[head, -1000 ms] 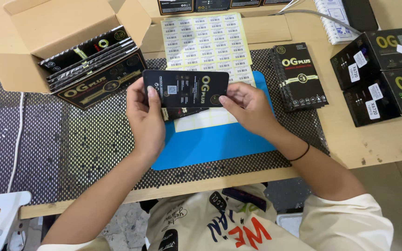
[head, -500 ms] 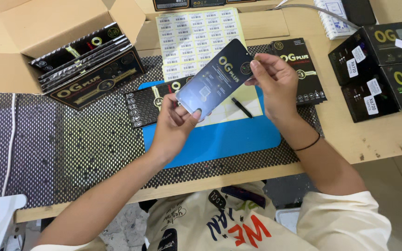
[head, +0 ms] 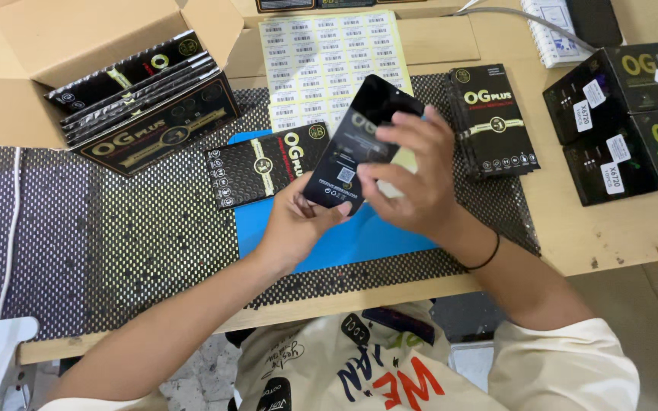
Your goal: The person repeatedly picks up a smartphone screen, applies a label to the back, writes on the label with a pen, and then places the screen into a plastic sleeve. The person then places the packaged screen into a box labeled 'OG PLUS'.
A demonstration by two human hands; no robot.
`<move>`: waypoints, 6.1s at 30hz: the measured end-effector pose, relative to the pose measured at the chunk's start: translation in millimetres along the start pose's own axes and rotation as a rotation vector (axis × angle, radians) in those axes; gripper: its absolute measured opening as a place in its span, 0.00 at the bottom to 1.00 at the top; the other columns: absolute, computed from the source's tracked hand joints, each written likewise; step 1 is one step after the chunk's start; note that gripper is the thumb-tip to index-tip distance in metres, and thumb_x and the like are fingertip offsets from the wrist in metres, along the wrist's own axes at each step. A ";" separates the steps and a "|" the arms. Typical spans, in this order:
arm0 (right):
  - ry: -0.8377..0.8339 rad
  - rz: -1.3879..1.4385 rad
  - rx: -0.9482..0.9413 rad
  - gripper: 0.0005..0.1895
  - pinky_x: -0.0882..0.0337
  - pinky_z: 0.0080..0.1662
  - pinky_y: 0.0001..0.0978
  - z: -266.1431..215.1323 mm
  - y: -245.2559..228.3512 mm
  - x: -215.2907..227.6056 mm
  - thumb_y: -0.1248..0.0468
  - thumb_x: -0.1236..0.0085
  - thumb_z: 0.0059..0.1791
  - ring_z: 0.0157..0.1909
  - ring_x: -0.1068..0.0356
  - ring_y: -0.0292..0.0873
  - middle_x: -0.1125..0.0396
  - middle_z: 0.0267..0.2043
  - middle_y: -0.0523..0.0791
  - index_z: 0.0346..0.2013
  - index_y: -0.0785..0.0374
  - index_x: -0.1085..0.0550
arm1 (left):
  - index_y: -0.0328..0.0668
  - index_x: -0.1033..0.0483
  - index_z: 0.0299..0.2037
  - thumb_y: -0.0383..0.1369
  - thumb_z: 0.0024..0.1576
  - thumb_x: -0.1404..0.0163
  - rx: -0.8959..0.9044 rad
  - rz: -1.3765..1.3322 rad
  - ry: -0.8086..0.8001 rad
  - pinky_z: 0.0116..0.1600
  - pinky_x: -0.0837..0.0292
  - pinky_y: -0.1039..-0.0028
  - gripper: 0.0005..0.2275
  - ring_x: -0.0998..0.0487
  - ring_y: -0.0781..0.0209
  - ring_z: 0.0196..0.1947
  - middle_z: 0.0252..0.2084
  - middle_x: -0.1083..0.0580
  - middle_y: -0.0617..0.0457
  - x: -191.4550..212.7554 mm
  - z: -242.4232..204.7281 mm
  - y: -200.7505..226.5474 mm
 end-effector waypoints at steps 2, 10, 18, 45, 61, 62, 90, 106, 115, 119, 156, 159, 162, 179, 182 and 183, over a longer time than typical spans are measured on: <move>0.027 -0.037 0.066 0.04 0.41 0.66 0.64 -6.2 -8.9 0.7 0.61 0.29 0.48 0.58 0.31 0.58 0.28 0.50 0.50 0.31 0.52 0.18 | 0.28 0.25 0.51 0.19 0.53 0.41 -0.040 0.007 0.032 0.44 0.16 0.61 0.16 0.17 0.55 0.37 0.37 0.20 0.37 1.4 1.1 13.9; 0.075 0.083 0.091 0.05 0.31 0.60 0.54 -11.5 19.3 19.3 0.58 0.36 0.51 0.55 0.33 0.55 0.34 0.50 0.47 0.31 0.51 0.21 | 0.31 0.27 0.50 0.18 0.53 0.41 -0.203 0.005 0.157 0.46 0.16 0.66 0.16 0.17 0.59 0.42 0.41 0.20 0.42 7.3 -0.4 70.4; 0.127 0.363 -0.283 0.11 0.36 0.59 0.41 8.1 53.2 29.6 0.61 0.46 0.57 0.54 0.40 0.47 0.44 0.52 0.52 0.37 0.65 0.31 | 0.30 0.28 0.52 0.17 0.52 0.41 -0.289 0.049 0.123 0.47 0.17 0.66 0.17 0.19 0.58 0.45 0.42 0.20 0.43 12.4 -5.3 71.5; 0.193 0.513 -0.275 0.13 0.35 0.53 0.34 5.0 55.6 39.7 0.58 0.48 0.56 0.46 0.39 0.44 0.41 0.46 0.51 0.32 0.63 0.34 | 0.33 0.29 0.53 0.18 0.54 0.44 -0.337 -0.092 -0.144 0.49 0.18 0.65 0.17 0.20 0.52 0.53 0.48 0.20 0.39 -0.4 3.4 71.9; 0.173 0.542 -0.325 0.11 0.35 0.49 0.35 5.8 60.5 34.4 0.62 0.45 0.53 0.43 0.37 0.47 0.38 0.42 0.53 0.31 0.67 0.32 | 0.34 0.30 0.56 0.19 0.54 0.42 -0.324 -0.022 -0.031 0.48 0.19 0.71 0.19 0.21 0.59 0.50 0.48 0.20 0.45 14.9 10.6 72.4; 0.128 0.539 -0.383 0.10 0.36 0.49 0.36 5.6 63.1 31.9 0.64 0.44 0.53 0.45 0.37 0.49 0.38 0.42 0.54 0.32 0.68 0.31 | 0.32 0.29 0.55 0.18 0.53 0.42 -0.322 0.036 0.000 0.46 0.18 0.69 0.19 0.20 0.58 0.48 0.46 0.20 0.43 7.8 4.2 83.3; 0.014 0.734 -1.257 0.03 0.34 0.38 0.28 -37.3 94.6 10.4 0.62 0.44 0.52 0.48 0.28 0.38 0.32 0.55 0.40 0.33 0.54 0.25 | 0.42 0.19 0.36 0.40 0.62 0.51 0.195 0.194 -0.222 0.34 0.15 0.70 0.12 0.14 0.56 0.30 0.32 0.19 0.50 11.3 14.7 57.9; 0.028 0.745 -0.897 0.06 0.22 0.48 0.32 -25.5 85.0 26.4 0.62 0.47 0.58 0.43 0.27 0.41 0.37 0.52 0.45 0.38 0.59 0.27 | 0.52 0.44 0.24 0.43 0.69 0.65 -0.038 0.432 -0.370 0.34 0.53 0.79 0.18 0.49 0.73 0.25 0.23 0.47 0.65 2.9 15.4 73.0; 0.097 0.656 -0.836 0.03 0.20 0.61 0.34 -18.4 81.7 28.1 0.64 0.41 0.54 0.63 0.33 0.43 0.37 0.60 0.45 0.37 0.60 0.25 | 0.48 0.38 0.27 0.44 0.69 0.66 -0.253 0.669 -0.106 0.28 0.50 0.75 0.18 0.43 0.73 0.20 0.19 0.40 0.61 -3.6 8.6 94.6; 0.081 0.622 -0.856 0.02 0.25 0.61 0.33 -19.4 86.5 23.5 0.69 0.42 0.53 0.59 0.35 0.43 0.38 0.58 0.46 0.36 0.63 0.23 | 0.44 0.29 0.34 0.44 0.68 0.64 -0.281 0.622 0.010 0.26 0.45 0.77 0.17 0.37 0.72 0.21 0.21 0.35 0.61 2.0 8.4 96.1; -0.459 0.269 -0.301 0.12 0.38 0.21 0.26 5.4 9.4 -25.6 0.64 0.46 0.55 0.13 0.38 0.39 0.37 0.12 0.43 0.48 0.58 0.17 | 0.26 0.34 0.65 0.35 0.70 0.64 -0.153 0.177 0.058 0.51 0.20 0.51 0.20 0.22 0.49 0.50 0.50 0.24 0.33 -13.4 -8.7 56.7; -0.406 0.287 -0.389 0.13 0.40 0.21 0.25 0.0 22.3 -23.8 0.65 0.46 0.54 0.14 0.38 0.38 0.36 0.11 0.43 0.49 0.57 0.16 | 0.29 0.34 0.65 0.34 0.70 0.63 -0.167 0.173 0.062 0.51 0.19 0.52 0.19 0.22 0.51 0.49 0.49 0.23 0.34 -3.2 -6.3 40.2; -0.340 0.228 -0.407 0.14 0.39 0.23 0.25 -10.1 46.4 -20.0 0.69 0.44 0.53 0.15 0.38 0.38 0.38 0.11 0.42 0.52 0.58 0.17 | 0.29 0.34 0.65 0.34 0.69 0.63 -0.152 0.170 0.052 0.50 0.18 0.53 0.19 0.21 0.51 0.48 0.47 0.23 0.35 -18.4 -11.8 66.8; -0.188 0.257 -0.533 0.17 0.38 0.27 0.33 -12.4 87.7 4.4 0.72 0.48 0.54 0.19 0.36 0.42 0.37 0.15 0.49 0.54 0.64 0.18 | 0.28 0.31 0.62 0.36 0.70 0.64 -0.024 0.063 0.111 0.44 0.15 0.59 0.19 0.17 0.52 0.42 0.42 0.22 0.38 6.6 1.3 38.2; -0.241 0.301 -0.439 0.24 0.35 0.35 0.34 -6.7 85.5 12.4 0.75 0.52 0.50 0.32 0.38 0.44 0.37 0.34 0.51 0.61 0.64 0.25 | 0.24 0.29 0.59 0.39 0.67 0.61 0.104 -0.079 0.152 0.38 0.15 0.61 0.21 0.18 0.49 0.36 0.43 0.22 0.37 7.8 3.9 49.7; -0.309 0.284 -0.365 0.31 0.32 0.42 0.34 -3.6 80.3 13.4 0.79 0.54 0.47 0.42 0.39 0.46 0.40 0.50 0.52 0.65 0.62 0.30 | 0.21 0.28 0.57 0.41 0.63 0.58 0.218 -0.159 0.177 0.33 0.15 0.61 0.24 0.19 0.44 0.31 0.45 0.21 0.34 7.0 3.1 52.6</move>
Point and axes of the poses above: each hand's wrist, its own z-axis towards the middle knuckle, its own x-axis out of the back of the hand, y = z × x, the point moved 7 cm from there along z, towards the middle knuckle
